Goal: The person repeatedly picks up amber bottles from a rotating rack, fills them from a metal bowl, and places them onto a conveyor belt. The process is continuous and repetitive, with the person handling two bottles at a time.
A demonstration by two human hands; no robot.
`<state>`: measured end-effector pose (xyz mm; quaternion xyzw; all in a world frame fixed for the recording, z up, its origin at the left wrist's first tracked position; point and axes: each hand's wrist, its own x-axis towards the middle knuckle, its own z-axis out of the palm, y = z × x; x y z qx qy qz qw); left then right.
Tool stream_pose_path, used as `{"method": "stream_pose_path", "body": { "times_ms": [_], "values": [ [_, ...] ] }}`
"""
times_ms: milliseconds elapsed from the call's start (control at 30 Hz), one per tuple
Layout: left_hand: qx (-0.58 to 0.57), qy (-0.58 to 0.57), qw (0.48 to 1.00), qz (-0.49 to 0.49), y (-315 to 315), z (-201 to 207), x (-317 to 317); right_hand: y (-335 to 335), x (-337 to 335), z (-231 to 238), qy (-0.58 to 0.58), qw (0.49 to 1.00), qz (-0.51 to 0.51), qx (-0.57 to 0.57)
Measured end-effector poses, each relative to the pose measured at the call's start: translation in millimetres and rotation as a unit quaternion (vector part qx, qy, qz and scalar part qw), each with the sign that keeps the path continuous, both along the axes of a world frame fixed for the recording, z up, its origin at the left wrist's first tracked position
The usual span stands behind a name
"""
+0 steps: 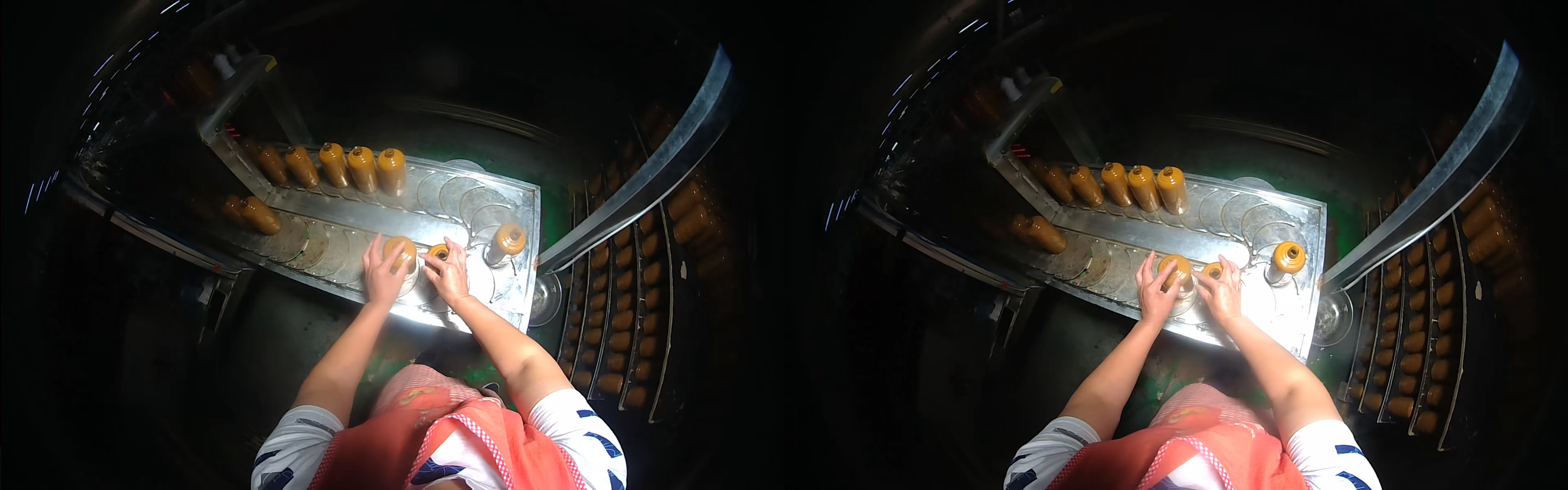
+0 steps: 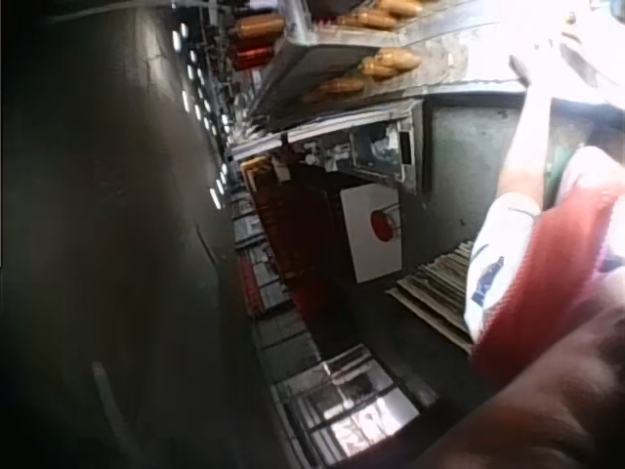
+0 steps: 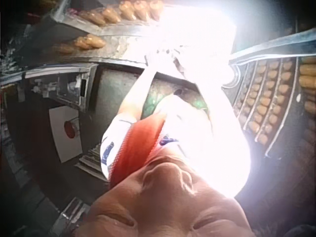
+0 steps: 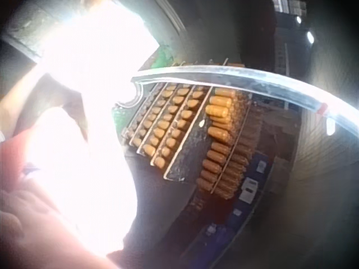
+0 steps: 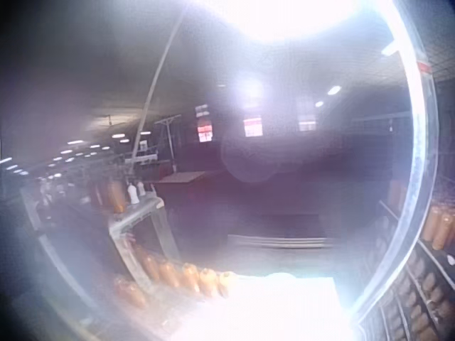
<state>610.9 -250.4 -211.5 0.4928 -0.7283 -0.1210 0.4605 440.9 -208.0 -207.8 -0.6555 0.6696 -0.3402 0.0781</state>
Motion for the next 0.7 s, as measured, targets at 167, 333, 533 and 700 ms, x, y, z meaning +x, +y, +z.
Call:
{"method": "stream_pose_path", "body": {
  "times_ms": [167, 333, 533, 700],
  "values": [
    [0.028, 0.144, 0.986, -0.079, 48, 27, -49, 62, -65, 16, -0.115, 0.992, 0.042, -0.039],
    [0.235, 0.224, 0.903, -0.282, 118, 40, -154, 176, -212, 68, -0.213, 0.963, -0.115, -0.118],
    [0.214, 0.122, 0.844, -0.476, 156, 69, -356, 396, -484, 153, -0.044, 0.858, -0.435, -0.268],
    [0.143, 0.083, 0.837, -0.521, 181, 153, -583, 574, -698, 214, 0.117, 0.765, -0.612, -0.165]
  ]
}}
